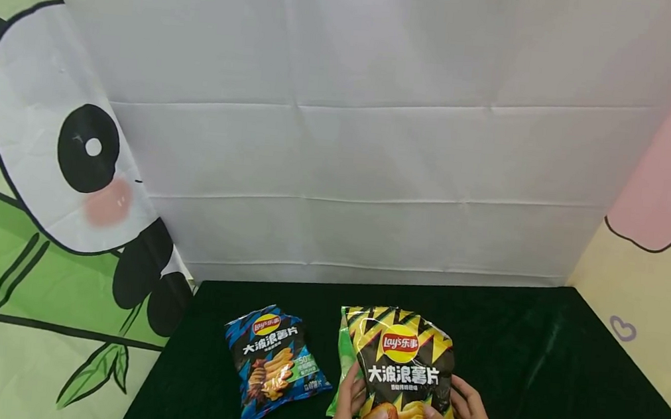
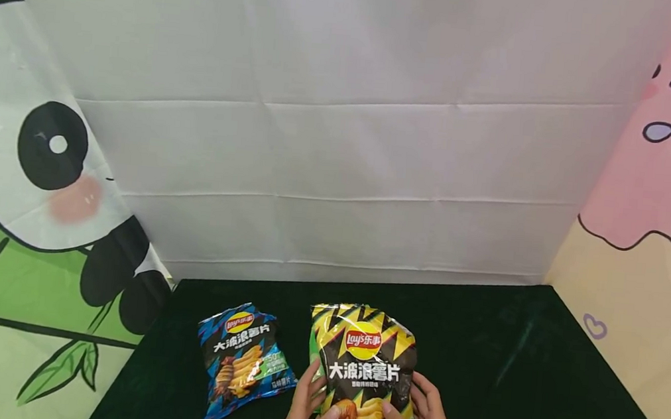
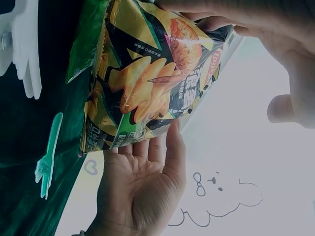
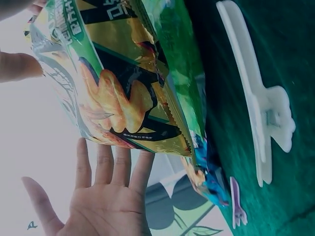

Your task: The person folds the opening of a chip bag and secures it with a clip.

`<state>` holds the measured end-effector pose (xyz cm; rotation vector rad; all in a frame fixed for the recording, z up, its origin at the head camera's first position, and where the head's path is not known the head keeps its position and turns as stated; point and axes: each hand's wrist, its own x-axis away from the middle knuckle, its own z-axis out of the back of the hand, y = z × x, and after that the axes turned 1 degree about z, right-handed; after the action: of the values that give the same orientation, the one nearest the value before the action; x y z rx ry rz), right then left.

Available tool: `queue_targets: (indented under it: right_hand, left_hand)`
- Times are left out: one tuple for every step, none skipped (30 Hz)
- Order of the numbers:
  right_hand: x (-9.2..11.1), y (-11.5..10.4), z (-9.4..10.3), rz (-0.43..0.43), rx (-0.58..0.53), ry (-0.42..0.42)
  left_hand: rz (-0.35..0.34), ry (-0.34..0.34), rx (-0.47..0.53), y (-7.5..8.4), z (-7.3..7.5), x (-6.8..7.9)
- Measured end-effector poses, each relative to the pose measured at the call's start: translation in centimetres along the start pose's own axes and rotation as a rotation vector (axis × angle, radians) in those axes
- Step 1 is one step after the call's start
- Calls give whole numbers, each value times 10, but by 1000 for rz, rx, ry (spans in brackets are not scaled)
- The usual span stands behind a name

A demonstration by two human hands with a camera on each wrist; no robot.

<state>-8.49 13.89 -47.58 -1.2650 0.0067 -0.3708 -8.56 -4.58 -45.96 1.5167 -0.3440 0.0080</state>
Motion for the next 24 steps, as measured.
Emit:
queue_targets:
  right_hand:
    - [0,0,-2,3,-5,-3]
    - [1,1,-3,8,-9,-7]
    - [1,1,-5,6,-15,-12]
    - [1,1,-6,-1,-28,-17]
    - [1,2,-8,-8,-35,-18]
    - [1,2,-9,-15,-40,-21]
    - [0,3,-10,-25,-47,-26]
    - [0,4,-11,-36,-53,-30]
    - [0,6,-13,-49,-57,-35]
    - [-1,8,-14,-57,-60,-37]
    - [-1,10,-15,-59,-61,-40]
    - [-2,12,-16,-61,-67,-45]
    - [-2,15,-17,-67,-80,-50]
    - [-3,17,-19,-71,-103,-54]
    - [-3,20,-21,-72,-122,-58]
    - [-3,22,-22,-72,-138,-65]
    - [-4,25,-23,-75,-156,-71]
    - [-5,27,-25,-82,-174,-75]
    - [-5,29,-26,-84,-189,-82]
    - [-6,32,-26,-82,-194,-90]
    - [-8,34,-26,-79,-191,-100]
    - [-9,36,-27,-78,-190,-109]
    - [-10,38,-27,-79,-192,-119]
    - [-12,40,-27,-80,-194,-128]
  left_hand:
    - [1,5,8,-1,1,1]
    - [15,17,13,-1,3,2]
    - [16,26,16,-2,4,3]
    - [19,38,21,-4,5,4]
    - [20,50,23,-6,6,5]
    - [27,58,28,-8,7,6]
    - [26,65,38,-11,8,7]
    - [26,75,44,-13,8,7]
    - [20,83,49,-16,9,8]
    - [19,94,54,-18,9,8]
    - [14,106,55,-20,9,8]
    - [7,118,57,-22,8,8]
    - [-2,136,55,-24,8,7]
    - [-9,157,49,-25,8,7]
    - [-16,180,42,-27,8,7]
    - [-26,204,33,-28,8,7]
    - [-30,225,28,-30,8,7]
    - [-29,245,25,-31,8,6]
    - [-24,262,22,-33,9,6]
    - [-19,275,23,-35,9,6]
    - [-13,287,25,-37,10,6]
    - [-3,299,20,-39,10,6]
    - [8,306,20,-41,10,5]
    - [14,313,15,-43,11,5]
